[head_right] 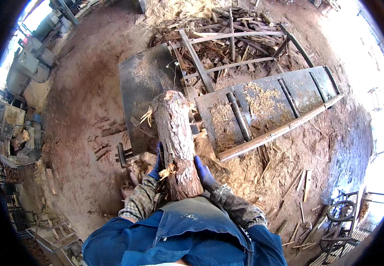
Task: The person picks up logs from a pile and places them onto a metal conveyor belt. They then push the logs into a processing machine, which appears to be a wood chipper or shredder. The person repeats this process, handling multiple logs one by one.
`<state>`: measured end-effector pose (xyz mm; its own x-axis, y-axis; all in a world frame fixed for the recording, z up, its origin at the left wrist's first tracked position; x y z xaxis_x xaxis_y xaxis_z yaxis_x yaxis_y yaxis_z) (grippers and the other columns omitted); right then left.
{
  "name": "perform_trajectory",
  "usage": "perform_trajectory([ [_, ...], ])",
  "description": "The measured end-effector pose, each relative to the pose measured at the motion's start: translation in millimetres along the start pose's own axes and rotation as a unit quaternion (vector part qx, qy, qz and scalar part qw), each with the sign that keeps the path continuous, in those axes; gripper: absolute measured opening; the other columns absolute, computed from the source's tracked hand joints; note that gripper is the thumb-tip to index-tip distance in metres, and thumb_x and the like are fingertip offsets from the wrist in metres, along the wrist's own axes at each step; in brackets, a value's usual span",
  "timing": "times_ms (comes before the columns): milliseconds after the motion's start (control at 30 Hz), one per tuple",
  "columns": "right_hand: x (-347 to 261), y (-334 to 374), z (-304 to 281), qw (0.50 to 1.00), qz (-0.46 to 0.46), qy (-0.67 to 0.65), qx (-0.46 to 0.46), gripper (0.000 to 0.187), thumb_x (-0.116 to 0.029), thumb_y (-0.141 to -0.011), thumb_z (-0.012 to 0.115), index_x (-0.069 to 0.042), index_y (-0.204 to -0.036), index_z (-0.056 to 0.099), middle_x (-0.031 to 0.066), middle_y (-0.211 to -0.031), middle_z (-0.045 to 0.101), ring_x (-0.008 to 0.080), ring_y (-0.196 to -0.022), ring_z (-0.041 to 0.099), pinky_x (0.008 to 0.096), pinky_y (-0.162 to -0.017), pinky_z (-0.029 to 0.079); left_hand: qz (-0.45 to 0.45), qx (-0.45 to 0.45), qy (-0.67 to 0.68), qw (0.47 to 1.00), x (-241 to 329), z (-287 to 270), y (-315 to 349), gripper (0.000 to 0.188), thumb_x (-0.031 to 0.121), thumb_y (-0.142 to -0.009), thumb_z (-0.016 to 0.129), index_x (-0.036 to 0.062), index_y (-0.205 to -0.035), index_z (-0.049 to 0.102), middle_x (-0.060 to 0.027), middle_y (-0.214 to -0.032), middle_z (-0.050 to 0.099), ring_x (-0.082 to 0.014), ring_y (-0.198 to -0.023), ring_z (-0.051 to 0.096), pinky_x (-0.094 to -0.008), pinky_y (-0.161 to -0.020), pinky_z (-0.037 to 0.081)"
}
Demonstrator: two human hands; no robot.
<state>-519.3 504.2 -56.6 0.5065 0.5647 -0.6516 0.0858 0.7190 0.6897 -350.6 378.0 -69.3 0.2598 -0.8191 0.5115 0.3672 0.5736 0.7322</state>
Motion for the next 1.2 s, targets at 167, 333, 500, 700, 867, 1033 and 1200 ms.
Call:
perform_trajectory([
  [167, 9, -11, -22, 0.981, -0.178, 0.054, 0.058, 0.072, -0.058, -0.096, 0.037, 0.006, -0.118, 0.062, 0.0127, -0.109, 0.066, 0.0181, -0.103, 0.059, 0.0344, -0.095, 0.044, -0.013, -0.032, -0.003, 0.999, -13, 18, 3, 0.082, 0.081, -0.080, 0.038, 0.0095, -0.117, 0.053, -0.0083, -0.100, 0.050, -0.0256, -0.086, 0.048, -0.0387, -0.077, 0.040],
  [333, -9, -22, -26, 0.999, -0.034, 0.002, -0.021, 0.069, -0.054, -0.098, 0.035, 0.006, -0.130, 0.048, 0.0106, -0.129, 0.054, 0.0165, -0.116, 0.050, 0.0310, -0.103, 0.036, -0.011, -0.051, 0.000, 0.999, -10, 28, -6, 0.082, 0.082, -0.079, 0.036, 0.0086, -0.110, 0.055, -0.0078, -0.089, 0.048, -0.0243, -0.076, 0.046, -0.0372, -0.069, 0.038],
  [500, -58, -16, -5, 0.995, -0.069, -0.006, -0.065, 0.062, -0.045, -0.103, 0.032, 0.005, -0.139, 0.040, 0.0079, -0.139, 0.047, 0.0166, -0.125, 0.045, 0.0300, -0.109, 0.030, 0.001, -0.055, 0.019, 0.998, 0, 29, -32, 0.082, 0.083, -0.078, 0.035, 0.0077, -0.102, 0.056, -0.0073, -0.078, 0.046, -0.0231, -0.066, 0.044, -0.0357, -0.061, 0.037],
  [700, -51, -56, -32, 0.997, -0.055, -0.045, -0.040, 0.063, -0.046, -0.102, 0.035, 0.006, -0.136, 0.043, 0.0073, -0.135, 0.051, 0.0153, -0.120, 0.048, 0.0276, -0.106, 0.033, -0.007, -0.076, 0.036, 0.996, 7, 43, -54, 0.083, 0.084, -0.078, 0.034, 0.0066, -0.093, 0.058, -0.0066, -0.065, 0.043, -0.0215, -0.054, 0.041, -0.0339, -0.051, 0.035],
  [867, -58, -79, -39, 0.994, -0.109, -0.017, -0.012, 0.062, -0.045, -0.102, 0.037, 0.008, -0.133, 0.047, 0.0087, -0.132, 0.054, 0.0149, -0.120, 0.048, 0.0289, -0.105, 0.035, -0.011, -0.091, 0.048, 0.995, 12, 48, -67, 0.085, 0.085, -0.077, 0.032, 0.0056, -0.086, 0.060, -0.0061, -0.054, 0.041, -0.0203, -0.044, 0.039, -0.0325, -0.043, 0.034],
  [1033, -82, -67, -26, 0.998, -0.055, 0.008, 0.000, 0.061, -0.044, -0.102, 0.035, 0.007, -0.135, 0.045, 0.0072, -0.133, 0.053, 0.0144, -0.117, 0.048, 0.0287, -0.102, 0.036, -0.029, -0.134, 0.052, 0.989, 12, 38, -80, 0.087, 0.086, -0.076, 0.031, 0.0047, -0.078, 0.062, -0.0055, -0.043, 0.038, -0.0190, -0.033, 0.036, -0.0310, -0.035, 0.033],
  [1200, -116, -54, 2, 0.992, -0.124, -0.032, -0.005, 0.062, -0.048, -0.101, 0.036, 0.005, -0.133, 0.048, 0.0066, -0.126, 0.058, 0.0134, -0.111, 0.052, 0.0277, -0.102, 0.036, -0.070, -0.529, 0.205, 0.821, 43, 81, -48, 0.078, 0.075, -0.086, 0.034, 0.0021, -0.106, 0.056, -0.0140, -0.079, 0.054, -0.0220, -0.069, 0.053, -0.0309, -0.058, 0.043],
])
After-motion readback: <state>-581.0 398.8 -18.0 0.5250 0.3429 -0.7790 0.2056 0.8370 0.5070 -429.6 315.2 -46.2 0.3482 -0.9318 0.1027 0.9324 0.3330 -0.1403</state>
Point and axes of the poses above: each hand's wrist, its own y-axis away from the middle knuckle, its own z-axis out of the palm, x = y × z, the point moved 5 cm from there along -y, towards the middle knuckle
